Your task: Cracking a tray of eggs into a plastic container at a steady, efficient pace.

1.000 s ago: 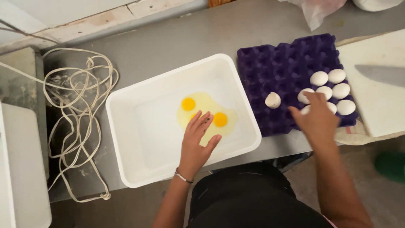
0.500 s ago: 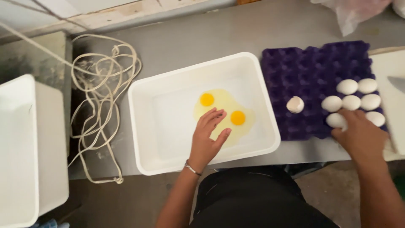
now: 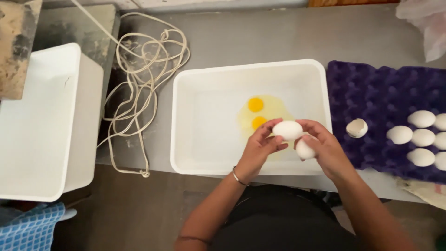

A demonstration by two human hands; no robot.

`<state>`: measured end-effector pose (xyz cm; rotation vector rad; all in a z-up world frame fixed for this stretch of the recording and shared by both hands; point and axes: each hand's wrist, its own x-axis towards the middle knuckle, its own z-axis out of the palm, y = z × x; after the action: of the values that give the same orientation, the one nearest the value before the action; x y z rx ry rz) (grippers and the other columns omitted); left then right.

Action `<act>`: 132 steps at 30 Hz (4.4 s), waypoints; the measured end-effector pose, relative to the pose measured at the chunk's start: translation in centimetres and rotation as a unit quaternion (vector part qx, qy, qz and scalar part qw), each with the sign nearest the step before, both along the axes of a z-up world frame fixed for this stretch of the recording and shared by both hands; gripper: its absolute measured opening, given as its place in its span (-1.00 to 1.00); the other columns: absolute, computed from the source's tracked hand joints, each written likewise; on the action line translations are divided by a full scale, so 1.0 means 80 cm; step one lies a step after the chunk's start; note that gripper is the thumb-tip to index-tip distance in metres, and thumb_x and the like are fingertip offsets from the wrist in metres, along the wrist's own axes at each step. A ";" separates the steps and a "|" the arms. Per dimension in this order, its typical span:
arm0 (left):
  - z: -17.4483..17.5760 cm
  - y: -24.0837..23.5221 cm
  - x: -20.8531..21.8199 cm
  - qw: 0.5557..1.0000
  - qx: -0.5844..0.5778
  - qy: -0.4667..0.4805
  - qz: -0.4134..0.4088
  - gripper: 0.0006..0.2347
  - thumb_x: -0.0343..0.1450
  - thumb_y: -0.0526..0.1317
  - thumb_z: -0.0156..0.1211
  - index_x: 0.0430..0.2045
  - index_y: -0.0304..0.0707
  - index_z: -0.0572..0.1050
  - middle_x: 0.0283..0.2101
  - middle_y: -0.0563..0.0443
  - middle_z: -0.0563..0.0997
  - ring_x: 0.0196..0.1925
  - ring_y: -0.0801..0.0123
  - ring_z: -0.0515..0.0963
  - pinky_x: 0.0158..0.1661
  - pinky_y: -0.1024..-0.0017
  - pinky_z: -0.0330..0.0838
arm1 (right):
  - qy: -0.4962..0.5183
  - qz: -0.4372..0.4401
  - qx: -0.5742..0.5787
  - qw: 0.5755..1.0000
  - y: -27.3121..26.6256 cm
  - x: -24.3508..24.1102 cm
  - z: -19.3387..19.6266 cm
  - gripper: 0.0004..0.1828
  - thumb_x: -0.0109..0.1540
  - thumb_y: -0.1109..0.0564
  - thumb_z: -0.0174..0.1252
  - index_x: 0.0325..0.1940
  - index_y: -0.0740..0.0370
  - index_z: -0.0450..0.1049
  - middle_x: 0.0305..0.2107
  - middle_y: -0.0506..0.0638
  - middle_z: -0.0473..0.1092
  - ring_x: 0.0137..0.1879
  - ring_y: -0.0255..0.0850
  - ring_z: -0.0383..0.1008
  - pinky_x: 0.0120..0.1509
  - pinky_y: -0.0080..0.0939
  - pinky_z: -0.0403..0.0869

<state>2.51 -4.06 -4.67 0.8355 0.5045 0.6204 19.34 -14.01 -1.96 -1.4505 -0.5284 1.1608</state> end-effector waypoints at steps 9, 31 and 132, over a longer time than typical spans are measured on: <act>0.006 0.012 -0.022 0.996 0.015 0.015 0.085 -0.55 0.45 -0.36 0.28 0.26 -0.43 0.38 0.18 -0.14 0.41 0.14 0.17 0.57 0.14 0.16 0.55 | -0.310 -0.091 0.263 0.909 -0.009 -0.010 0.024 -0.36 0.11 0.40 0.34 0.21 0.62 0.24 0.15 0.45 0.28 0.31 0.18 0.39 0.34 0.14 0.44; 0.017 0.019 -0.007 0.991 0.031 0.126 0.029 -0.63 0.41 -0.29 0.27 0.13 -0.26 0.45 0.13 -0.10 0.44 -0.04 0.29 0.60 -0.04 0.25 0.66 | 0.027 -0.039 0.099 0.994 0.022 0.007 -0.029 -0.59 0.31 0.23 0.04 0.26 0.37 0.35 -0.20 0.22 0.50 -0.30 -0.12 0.58 -0.38 -0.22 0.59; 0.030 0.034 -0.002 0.979 0.074 0.188 0.003 -0.51 0.27 -0.37 0.40 0.11 -0.15 0.41 0.29 -0.01 0.45 0.16 0.25 0.57 0.08 0.38 0.57 | -0.646 -0.014 -0.296 0.703 -0.149 0.236 -0.055 -0.46 0.05 0.06 0.38 0.06 0.38 0.55 -0.09 0.30 0.49 0.04 0.27 0.50 -0.01 0.20 0.46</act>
<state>2.35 -1.34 -2.31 1.1015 0.8109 0.5110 38.18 -25.92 -6.36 -2.7704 -1.1087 0.0212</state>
